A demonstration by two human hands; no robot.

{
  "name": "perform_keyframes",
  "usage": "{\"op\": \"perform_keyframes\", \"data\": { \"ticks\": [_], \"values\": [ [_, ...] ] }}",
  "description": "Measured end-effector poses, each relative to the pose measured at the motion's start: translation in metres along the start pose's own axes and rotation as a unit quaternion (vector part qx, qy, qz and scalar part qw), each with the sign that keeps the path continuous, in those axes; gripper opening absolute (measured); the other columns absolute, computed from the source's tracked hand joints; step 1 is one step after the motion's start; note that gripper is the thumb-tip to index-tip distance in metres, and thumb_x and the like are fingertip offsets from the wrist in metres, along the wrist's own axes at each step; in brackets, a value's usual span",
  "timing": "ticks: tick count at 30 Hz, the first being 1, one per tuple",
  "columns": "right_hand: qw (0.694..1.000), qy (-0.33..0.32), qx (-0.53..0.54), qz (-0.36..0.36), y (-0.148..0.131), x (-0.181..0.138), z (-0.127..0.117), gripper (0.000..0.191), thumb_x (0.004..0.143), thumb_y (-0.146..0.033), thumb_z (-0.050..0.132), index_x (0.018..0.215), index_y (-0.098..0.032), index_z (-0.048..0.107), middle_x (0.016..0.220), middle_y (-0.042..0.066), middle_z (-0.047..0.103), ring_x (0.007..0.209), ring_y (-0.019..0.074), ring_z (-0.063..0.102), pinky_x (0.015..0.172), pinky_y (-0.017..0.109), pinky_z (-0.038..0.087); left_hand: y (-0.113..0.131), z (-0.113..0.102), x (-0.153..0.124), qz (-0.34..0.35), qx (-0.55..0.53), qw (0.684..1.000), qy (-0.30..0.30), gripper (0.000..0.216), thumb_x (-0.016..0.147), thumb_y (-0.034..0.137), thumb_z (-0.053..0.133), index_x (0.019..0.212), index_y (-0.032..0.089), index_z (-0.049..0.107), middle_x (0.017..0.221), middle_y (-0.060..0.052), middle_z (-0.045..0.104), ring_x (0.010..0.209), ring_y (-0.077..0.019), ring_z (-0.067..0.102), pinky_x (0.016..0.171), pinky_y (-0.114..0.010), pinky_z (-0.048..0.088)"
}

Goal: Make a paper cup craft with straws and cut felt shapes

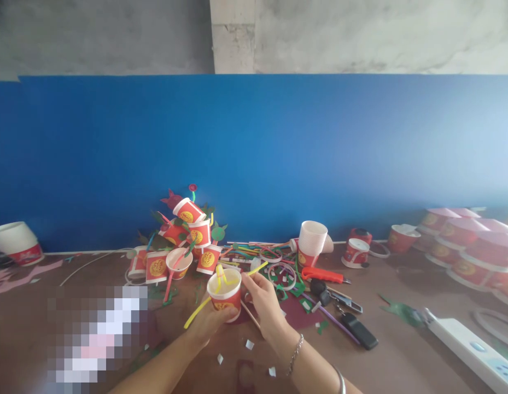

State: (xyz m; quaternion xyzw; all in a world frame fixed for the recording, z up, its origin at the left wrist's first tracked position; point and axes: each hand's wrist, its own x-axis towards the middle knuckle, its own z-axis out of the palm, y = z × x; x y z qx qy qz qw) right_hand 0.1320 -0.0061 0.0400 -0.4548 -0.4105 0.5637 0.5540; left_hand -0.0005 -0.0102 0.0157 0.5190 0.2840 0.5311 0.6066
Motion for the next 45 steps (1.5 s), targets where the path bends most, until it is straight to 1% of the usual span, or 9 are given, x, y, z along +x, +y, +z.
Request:
{"op": "perform_keyframes", "data": {
  "ticks": [3,7,14,18,23,30,36,40,45],
  "values": [
    [0.997,-0.015,0.069,0.038,-0.002,-0.002,0.000,0.034,0.067,-0.048,0.073,0.072,-0.017,0.060,0.061,-0.002,0.062,0.056,0.0138,0.058,0.055,0.024,0.045,0.001,0.002,-0.001,0.012,-0.028,0.999,-0.029,0.071,0.053,0.044,0.084,0.114,0.016,0.062,0.093,-0.011,0.071,0.100,-0.0307,0.062,0.095,-0.046,0.042],
    [0.997,-0.029,0.069,0.013,-0.009,-0.004,0.001,0.033,0.061,-0.044,0.079,0.067,-0.016,0.061,0.061,-0.001,0.063,0.057,0.0139,0.060,0.058,0.024,0.047,0.005,0.000,-0.002,0.003,-0.031,0.999,-0.038,0.068,0.054,0.041,0.084,0.114,0.017,0.062,0.098,-0.011,0.070,0.106,-0.0325,0.059,0.097,-0.047,0.041],
    [0.999,0.009,0.053,0.005,-0.002,0.001,-0.004,0.031,0.066,-0.043,0.075,0.069,-0.016,0.060,0.057,-0.004,0.059,0.054,0.0120,0.057,0.055,0.023,0.046,0.001,0.008,-0.007,-0.011,-0.013,0.998,0.061,0.070,0.047,0.036,0.088,0.108,0.017,0.060,0.100,-0.010,0.070,0.095,-0.0282,0.064,0.087,-0.041,0.048],
    [0.999,-0.014,0.051,0.003,-0.003,0.000,-0.004,0.031,0.069,-0.046,0.073,0.070,-0.017,0.062,0.060,-0.004,0.060,0.057,0.0121,0.058,0.058,0.023,0.047,-0.003,0.005,-0.004,0.006,-0.016,0.999,0.051,0.073,0.046,0.037,0.088,0.110,0.018,0.058,0.103,-0.010,0.069,0.097,-0.0273,0.063,0.088,-0.040,0.047],
    [0.997,-0.035,0.065,0.012,-0.004,-0.001,0.000,0.033,0.068,-0.048,0.073,0.073,-0.017,0.066,0.066,0.000,0.066,0.060,0.0139,0.060,0.059,0.025,0.049,-0.006,-0.003,-0.004,0.001,-0.010,1.000,0.027,0.068,0.057,0.043,0.082,0.116,0.018,0.057,0.104,-0.011,0.069,0.103,-0.0277,0.061,0.095,-0.043,0.043],
    [0.998,0.007,0.014,-0.060,-0.006,-0.004,0.004,0.030,0.062,-0.044,0.078,0.070,-0.015,0.073,0.064,0.003,0.069,0.060,0.0160,0.059,0.055,0.026,0.048,-0.010,-0.006,-0.001,-0.014,0.044,0.992,0.121,0.049,0.061,0.036,0.079,0.104,0.016,0.065,0.098,-0.009,0.071,0.101,-0.0298,0.062,0.090,-0.042,0.047],
    [0.999,-0.007,0.027,-0.034,-0.003,-0.004,0.004,0.032,0.053,-0.044,0.082,0.059,-0.014,0.073,0.052,0.001,0.063,0.049,0.0111,0.051,0.049,0.023,0.042,-0.006,-0.006,0.002,-0.049,0.067,0.990,0.110,0.038,0.057,0.033,0.080,0.088,0.013,0.070,0.096,-0.011,0.072,0.095,-0.0298,0.063,0.088,-0.042,0.048],
    [0.998,0.000,0.054,0.012,0.002,-0.004,0.002,0.032,0.053,-0.044,0.083,0.057,-0.014,0.071,0.050,0.000,0.062,0.045,0.0083,0.046,0.046,0.021,0.038,-0.005,-0.006,0.001,-0.052,0.082,0.989,0.109,0.039,0.058,0.032,0.079,0.091,0.013,0.070,0.095,-0.011,0.072,0.096,-0.0302,0.063,0.088,-0.042,0.048],
    [0.999,0.004,0.044,0.006,0.003,-0.002,0.001,0.032,0.059,-0.043,0.080,0.070,-0.014,0.072,0.060,0.002,0.065,0.050,0.0095,0.049,0.047,0.021,0.037,-0.007,-0.007,0.002,-0.032,0.072,0.990,0.113,0.041,0.060,0.033,0.078,0.096,0.013,0.070,0.101,-0.011,0.072,0.096,-0.0299,0.064,0.088,-0.041,0.049]
  ]
}}
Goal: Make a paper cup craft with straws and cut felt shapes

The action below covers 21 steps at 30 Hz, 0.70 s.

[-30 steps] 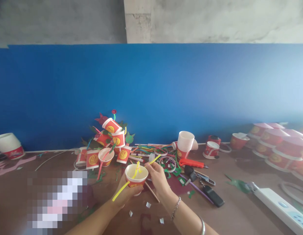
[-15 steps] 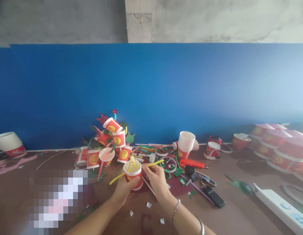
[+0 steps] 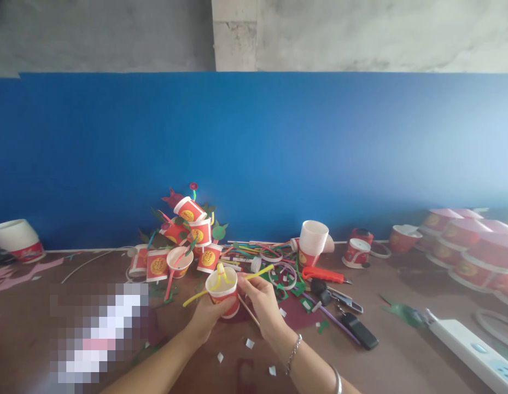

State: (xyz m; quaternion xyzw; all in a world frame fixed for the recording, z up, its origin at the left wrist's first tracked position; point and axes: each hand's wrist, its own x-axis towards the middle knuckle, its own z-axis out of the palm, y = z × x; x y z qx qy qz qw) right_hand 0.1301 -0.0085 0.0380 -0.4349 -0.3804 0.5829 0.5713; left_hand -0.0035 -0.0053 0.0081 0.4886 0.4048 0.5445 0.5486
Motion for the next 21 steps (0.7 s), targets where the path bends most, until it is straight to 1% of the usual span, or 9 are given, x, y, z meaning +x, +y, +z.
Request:
{"op": "perform_keyframes", "data": {
  "ticks": [2,4,8,11,14,17,21],
  "values": [
    [1.000,0.006,-0.011,-0.004,-0.002,0.000,0.000,0.034,0.059,-0.043,0.080,0.075,-0.013,0.072,0.062,0.002,0.065,0.051,0.0102,0.050,0.047,0.021,0.037,0.000,-0.001,0.001,0.005,0.003,1.000,0.011,0.041,0.060,0.033,0.078,0.094,0.013,0.070,0.101,-0.011,0.072,0.097,-0.0305,0.064,0.088,-0.041,0.049],
    [0.999,0.011,-0.037,-0.018,-0.004,-0.002,0.001,0.035,0.059,-0.044,0.079,0.075,-0.013,0.071,0.063,0.003,0.065,0.053,0.0112,0.051,0.047,0.021,0.036,0.000,-0.002,0.003,0.010,0.009,0.999,0.030,0.041,0.060,0.034,0.079,0.094,0.013,0.070,0.100,-0.012,0.072,0.096,-0.0310,0.064,0.087,-0.041,0.049],
    [0.995,0.018,-0.082,-0.060,-0.004,-0.003,0.000,0.037,0.064,-0.050,0.073,0.063,-0.015,0.065,0.057,0.002,0.062,0.050,0.0116,0.049,0.047,0.023,0.036,0.002,-0.003,0.005,0.018,0.026,0.998,0.058,0.038,0.059,0.033,0.079,0.090,0.012,0.071,0.095,-0.012,0.073,0.093,-0.0306,0.065,0.086,-0.042,0.049],
    [0.993,0.000,-0.098,-0.065,0.003,-0.003,-0.002,0.040,0.070,-0.052,0.068,0.056,-0.016,0.057,0.052,0.000,0.057,0.047,0.0099,0.044,0.046,0.023,0.032,0.003,-0.003,0.005,0.009,0.020,0.998,0.053,0.034,0.057,0.033,0.080,0.082,0.013,0.071,0.094,-0.011,0.073,0.093,-0.0305,0.064,0.086,-0.041,0.049],
    [0.992,-0.018,-0.099,-0.077,0.010,-0.004,-0.003,0.041,0.074,-0.051,0.065,0.057,-0.017,0.052,0.052,-0.002,0.053,0.048,0.0099,0.043,0.047,0.023,0.033,0.004,-0.004,0.004,0.002,0.001,1.000,0.030,0.037,0.054,0.035,0.082,0.083,0.013,0.071,0.095,-0.011,0.073,0.093,-0.0300,0.065,0.086,-0.040,0.049],
    [0.989,-0.021,-0.108,-0.102,0.013,-0.006,-0.003,0.037,0.074,-0.050,0.066,0.063,-0.017,0.053,0.056,-0.002,0.053,0.053,0.0111,0.046,0.051,0.023,0.036,0.005,-0.005,0.004,-0.007,-0.002,1.000,0.022,0.040,0.055,0.036,0.081,0.087,0.013,0.071,0.097,-0.012,0.073,0.092,-0.0290,0.065,0.084,-0.039,0.050],
    [0.984,-0.024,-0.127,-0.121,0.014,-0.008,-0.003,0.037,0.075,-0.051,0.065,0.066,-0.017,0.054,0.056,-0.002,0.052,0.053,0.0108,0.044,0.051,0.023,0.035,0.006,-0.005,0.004,-0.026,-0.012,0.999,0.034,0.042,0.055,0.037,0.081,0.087,0.011,0.072,0.086,-0.011,0.074,0.084,-0.0282,0.067,0.078,-0.038,0.051]
  ]
}}
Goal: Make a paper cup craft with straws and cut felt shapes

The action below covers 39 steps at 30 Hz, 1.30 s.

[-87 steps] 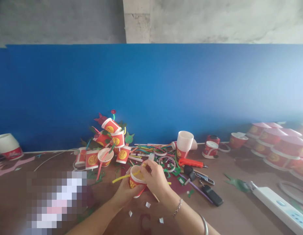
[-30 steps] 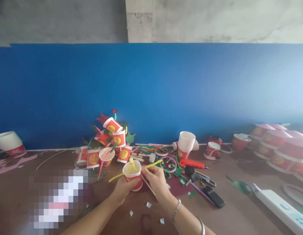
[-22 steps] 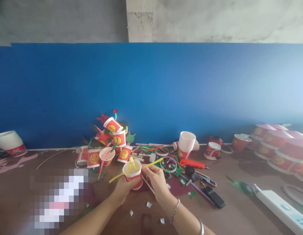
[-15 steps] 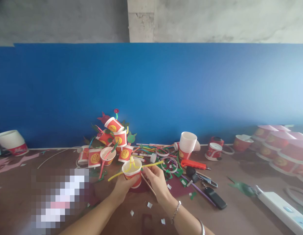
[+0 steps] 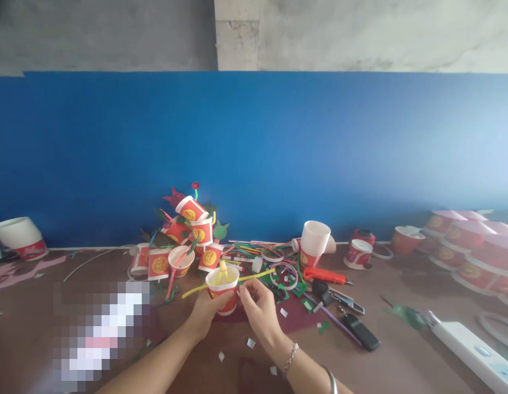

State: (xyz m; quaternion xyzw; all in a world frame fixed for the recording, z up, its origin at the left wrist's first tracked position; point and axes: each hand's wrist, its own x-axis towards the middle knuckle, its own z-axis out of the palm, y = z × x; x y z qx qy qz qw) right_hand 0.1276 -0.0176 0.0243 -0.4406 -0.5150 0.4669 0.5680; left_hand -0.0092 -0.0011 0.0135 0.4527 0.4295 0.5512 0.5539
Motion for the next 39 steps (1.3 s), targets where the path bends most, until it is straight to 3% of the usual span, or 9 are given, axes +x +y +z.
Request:
{"op": "perform_keyframes", "data": {
  "ticks": [4,9,13,20,23,27,30,35,39],
  "values": [
    [1.000,0.005,-0.005,0.029,0.000,0.001,-0.001,0.040,0.079,-0.054,0.059,0.066,-0.017,0.056,0.051,-0.001,0.053,0.048,0.0110,0.043,0.047,0.023,0.034,0.000,-0.001,0.000,0.002,-0.017,1.000,-0.019,0.042,0.054,0.038,0.082,0.086,0.012,0.071,0.082,-0.010,0.074,0.081,-0.0271,0.067,0.077,-0.037,0.051],
    [0.993,0.115,0.029,0.003,-0.003,0.004,-0.004,0.043,0.084,-0.058,0.051,0.098,-0.018,0.061,0.060,-0.001,0.057,0.050,0.0132,0.045,0.045,0.024,0.036,-0.002,-0.002,0.002,0.007,-0.032,0.999,-0.033,0.047,0.057,0.037,0.081,0.094,0.012,0.068,0.096,-0.012,0.072,0.093,-0.0272,0.065,0.084,-0.037,0.049],
    [0.987,0.156,0.022,-0.025,-0.006,0.008,-0.010,0.045,0.085,-0.058,0.048,0.102,-0.020,0.066,0.059,-0.003,0.049,0.053,0.0128,0.042,0.046,0.024,0.036,-0.003,-0.002,0.001,0.003,-0.040,0.998,-0.052,0.052,0.056,0.034,0.082,0.101,0.014,0.065,0.104,-0.012,0.070,0.100,-0.0283,0.063,0.088,-0.039,0.047],
    [0.997,0.033,-0.023,-0.063,-0.025,0.013,-0.016,0.038,0.082,-0.053,0.057,0.087,-0.020,0.074,0.092,0.003,0.058,0.085,0.0181,0.053,0.073,0.026,0.044,-0.004,0.005,-0.009,-0.020,-0.031,0.986,-0.164,0.061,0.055,0.027,0.084,0.110,0.017,0.059,0.104,-0.010,0.069,0.100,-0.0278,0.063,0.089,-0.039,0.047],
    [0.999,-0.041,-0.025,-0.024,-0.025,0.012,-0.014,0.042,0.082,-0.055,0.056,0.089,-0.018,0.072,0.084,0.003,0.061,0.078,0.0180,0.054,0.069,0.026,0.043,-0.004,0.007,-0.012,-0.013,-0.042,0.981,-0.187,0.062,0.059,0.032,0.083,0.113,0.017,0.058,0.113,-0.013,0.066,0.108,-0.0306,0.059,0.092,-0.041,0.044],
    [0.997,-0.064,-0.020,-0.022,-0.018,0.013,-0.013,0.040,0.081,-0.054,0.058,0.084,-0.016,0.068,0.072,0.002,0.061,0.070,0.0159,0.053,0.065,0.025,0.042,-0.001,0.009,-0.014,0.006,-0.053,0.976,-0.211,0.067,0.060,0.039,0.082,0.118,0.017,0.058,0.124,-0.015,0.061,0.116,-0.0325,0.054,0.097,-0.043,0.041],
    [0.999,-0.035,0.021,-0.015,-0.015,0.016,-0.015,0.039,0.082,-0.055,0.057,0.083,-0.017,0.063,0.074,0.001,0.061,0.070,0.0157,0.054,0.066,0.025,0.043,0.002,0.008,-0.012,0.025,-0.070,0.980,-0.184,0.060,0.066,0.044,0.076,0.119,0.019,0.059,0.124,-0.013,0.061,0.117,-0.0298,0.054,0.099,-0.041,0.040],
    [0.999,0.019,0.045,-0.004,-0.012,0.025,-0.022,0.045,0.075,-0.061,0.061,0.082,-0.016,0.063,0.076,0.003,0.063,0.069,0.0173,0.056,0.065,0.027,0.045,0.005,0.002,-0.003,0.069,-0.071,0.994,-0.040,0.035,0.080,0.045,0.062,0.100,0.017,0.069,0.110,-0.009,0.069,0.113,-0.0255,0.056,0.101,-0.036,0.037],
    [0.998,-0.026,0.056,0.018,-0.014,0.022,-0.021,0.043,0.075,-0.058,0.063,0.092,-0.018,0.064,0.084,0.005,0.065,0.075,0.0193,0.059,0.068,0.029,0.047,0.010,0.003,0.001,-0.015,-0.200,0.977,-0.067,0.038,0.071,0.049,0.070,0.092,0.017,0.069,0.090,-0.007,0.072,0.094,-0.0252,0.064,0.089,-0.037,0.044]
  ]
}}
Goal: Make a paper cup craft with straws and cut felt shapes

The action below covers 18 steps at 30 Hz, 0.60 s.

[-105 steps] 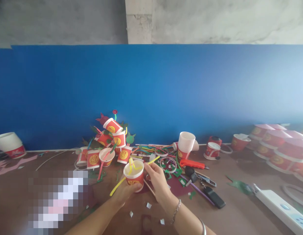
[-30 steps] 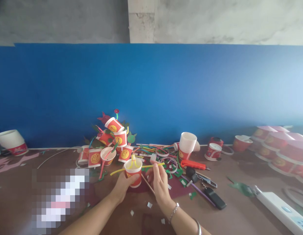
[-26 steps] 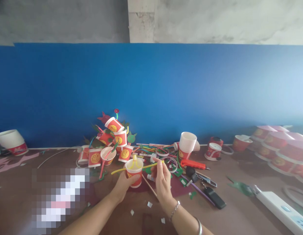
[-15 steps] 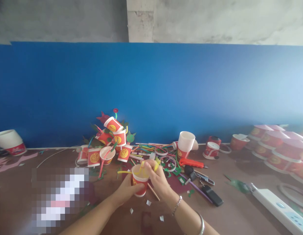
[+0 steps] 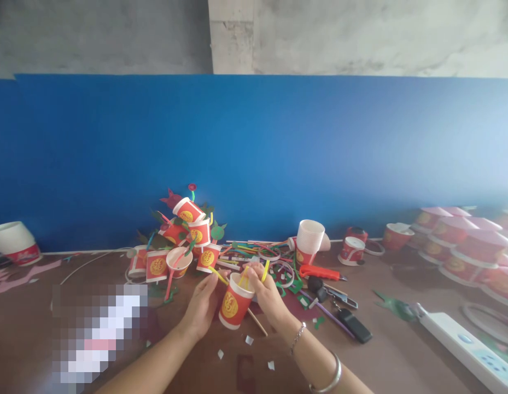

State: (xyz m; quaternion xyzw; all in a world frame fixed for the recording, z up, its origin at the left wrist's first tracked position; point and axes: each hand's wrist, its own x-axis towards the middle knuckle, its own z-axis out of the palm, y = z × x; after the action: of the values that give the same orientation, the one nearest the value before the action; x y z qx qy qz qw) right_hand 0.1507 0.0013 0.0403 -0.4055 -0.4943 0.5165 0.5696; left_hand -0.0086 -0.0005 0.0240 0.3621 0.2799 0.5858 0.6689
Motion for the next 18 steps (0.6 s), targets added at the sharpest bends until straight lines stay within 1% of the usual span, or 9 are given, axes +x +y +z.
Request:
{"op": "perform_keyframes", "data": {
  "ticks": [3,5,7,11,14,16,18],
  "values": [
    [0.997,-0.071,0.009,0.028,-0.006,-0.007,0.005,0.040,0.078,-0.054,0.063,0.098,-0.019,0.063,0.087,0.005,0.065,0.077,0.0193,0.061,0.071,0.030,0.048,0.005,0.002,-0.001,-0.070,-0.039,0.997,-0.019,0.043,0.067,0.052,0.072,0.092,0.017,0.068,0.078,-0.004,0.068,0.081,-0.0214,0.065,0.082,-0.035,0.046],
    [0.992,-0.117,0.023,0.044,-0.010,-0.011,0.008,0.039,0.078,-0.052,0.063,0.099,-0.020,0.062,0.087,0.004,0.066,0.079,0.0196,0.061,0.072,0.031,0.048,0.007,0.003,-0.003,-0.086,-0.026,0.996,-0.026,0.040,0.069,0.052,0.070,0.088,0.017,0.068,0.075,-0.003,0.067,0.078,-0.0201,0.064,0.079,-0.033,0.046],
    [0.988,-0.143,0.033,0.051,-0.012,-0.013,0.010,0.040,0.077,-0.052,0.064,0.100,-0.020,0.062,0.087,0.004,0.065,0.080,0.0197,0.062,0.071,0.030,0.048,0.009,0.004,-0.005,-0.090,-0.014,0.995,-0.038,0.035,0.070,0.049,0.070,0.084,0.017,0.068,0.080,-0.004,0.067,0.080,-0.0209,0.063,0.078,-0.032,0.045],
    [0.986,-0.157,0.030,0.049,-0.008,-0.012,0.010,0.036,0.079,-0.051,0.063,0.096,-0.019,0.063,0.091,0.006,0.065,0.080,0.0188,0.062,0.075,0.032,0.048,0.010,0.006,-0.007,-0.124,-0.037,0.988,-0.083,0.031,0.074,0.046,0.065,0.085,0.017,0.067,0.089,-0.006,0.069,0.086,-0.0230,0.063,0.079,-0.033,0.044],
    [0.989,-0.146,-0.009,0.039,-0.001,-0.011,0.007,0.034,0.079,-0.051,0.063,0.085,-0.018,0.064,0.101,0.008,0.063,0.087,0.0206,0.061,0.081,0.035,0.048,0.009,0.007,-0.007,-0.130,-0.034,0.988,-0.070,0.024,0.073,0.041,0.067,0.074,0.017,0.063,0.078,-0.003,0.067,0.074,-0.0184,0.062,0.072,-0.030,0.043],
    [0.991,-0.125,-0.032,0.019,0.004,-0.010,0.006,0.035,0.078,-0.051,0.064,0.087,-0.018,0.065,0.113,0.010,0.060,0.092,0.0210,0.059,0.082,0.034,0.048,0.008,0.007,-0.007,-0.131,-0.019,0.990,-0.056,0.022,0.069,0.036,0.071,0.068,0.017,0.059,0.068,0.000,0.062,0.065,-0.0144,0.058,0.066,-0.026,0.041],
    [0.993,-0.107,-0.047,0.007,0.006,-0.010,0.006,0.037,0.078,-0.052,0.063,0.092,-0.018,0.065,0.121,0.011,0.056,0.092,0.0205,0.058,0.080,0.033,0.048,0.007,0.006,-0.006,-0.125,0.004,0.991,-0.051,0.023,0.067,0.033,0.073,0.066,0.017,0.057,0.064,0.002,0.059,0.061,-0.0125,0.054,0.062,-0.025,0.039]
  ]
}}
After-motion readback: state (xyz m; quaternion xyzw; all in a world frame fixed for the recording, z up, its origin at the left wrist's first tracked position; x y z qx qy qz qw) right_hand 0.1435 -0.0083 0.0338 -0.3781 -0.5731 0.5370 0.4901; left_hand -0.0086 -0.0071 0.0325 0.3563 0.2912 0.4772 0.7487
